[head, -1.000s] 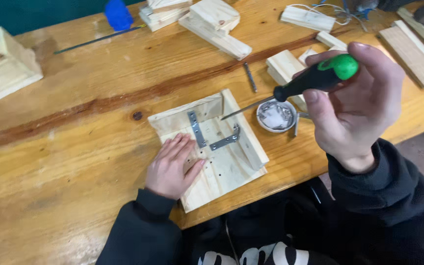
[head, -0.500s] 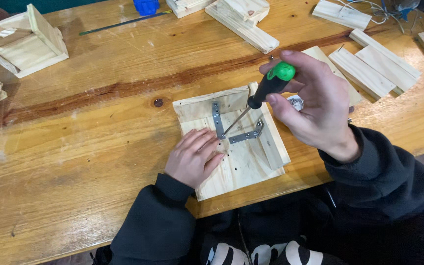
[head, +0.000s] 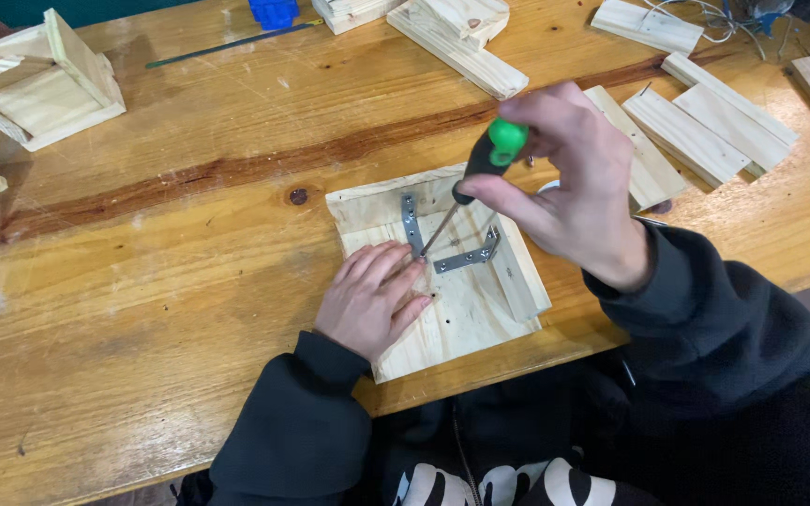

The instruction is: The person attaches metal corner brackets to wooden planks using screws and a screwdriver. They secure each bracket to a plank, then join the planks together to form a small wooden box.

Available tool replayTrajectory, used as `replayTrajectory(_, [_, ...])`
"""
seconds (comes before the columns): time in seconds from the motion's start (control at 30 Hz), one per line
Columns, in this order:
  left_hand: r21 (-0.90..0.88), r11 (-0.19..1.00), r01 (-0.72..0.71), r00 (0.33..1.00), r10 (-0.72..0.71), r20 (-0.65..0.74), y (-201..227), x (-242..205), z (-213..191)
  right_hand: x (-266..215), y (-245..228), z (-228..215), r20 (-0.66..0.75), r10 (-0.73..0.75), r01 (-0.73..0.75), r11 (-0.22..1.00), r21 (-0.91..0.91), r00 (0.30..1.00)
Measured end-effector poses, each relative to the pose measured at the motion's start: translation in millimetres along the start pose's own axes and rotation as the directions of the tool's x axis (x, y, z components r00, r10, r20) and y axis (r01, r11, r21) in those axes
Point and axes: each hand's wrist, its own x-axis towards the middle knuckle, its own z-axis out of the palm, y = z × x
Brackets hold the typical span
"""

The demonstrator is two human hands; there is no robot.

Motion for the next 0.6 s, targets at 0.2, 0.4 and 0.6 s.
replayTrajectory(0.2, [0.015, 1.000, -0.003, 1.000, 0.004, -0.024, 0.7, 1.0, -1.1, 21.6, -8.5, 6.8, 0.054, -0.056, 0.056, 0.998, 0.019, 0.997])
replayTrajectory(0.4, [0.018, 1.000, -0.008, 1.000, 0.008, -0.020, 1.0, 0.6, -1.1, 25.1, -14.4, 14.9, 0.155, 0.054, -0.107, 0.926, 0.361, 0.986])
replayTrajectory(0.6, [0.020, 1.000, -0.009, 1.000, 0.009, -0.029, 2.0, 1.7, -3.5, 21.3, -5.4, 21.9, -0.026, 0.001, 0.000, 1.000, 0.025, 1.000])
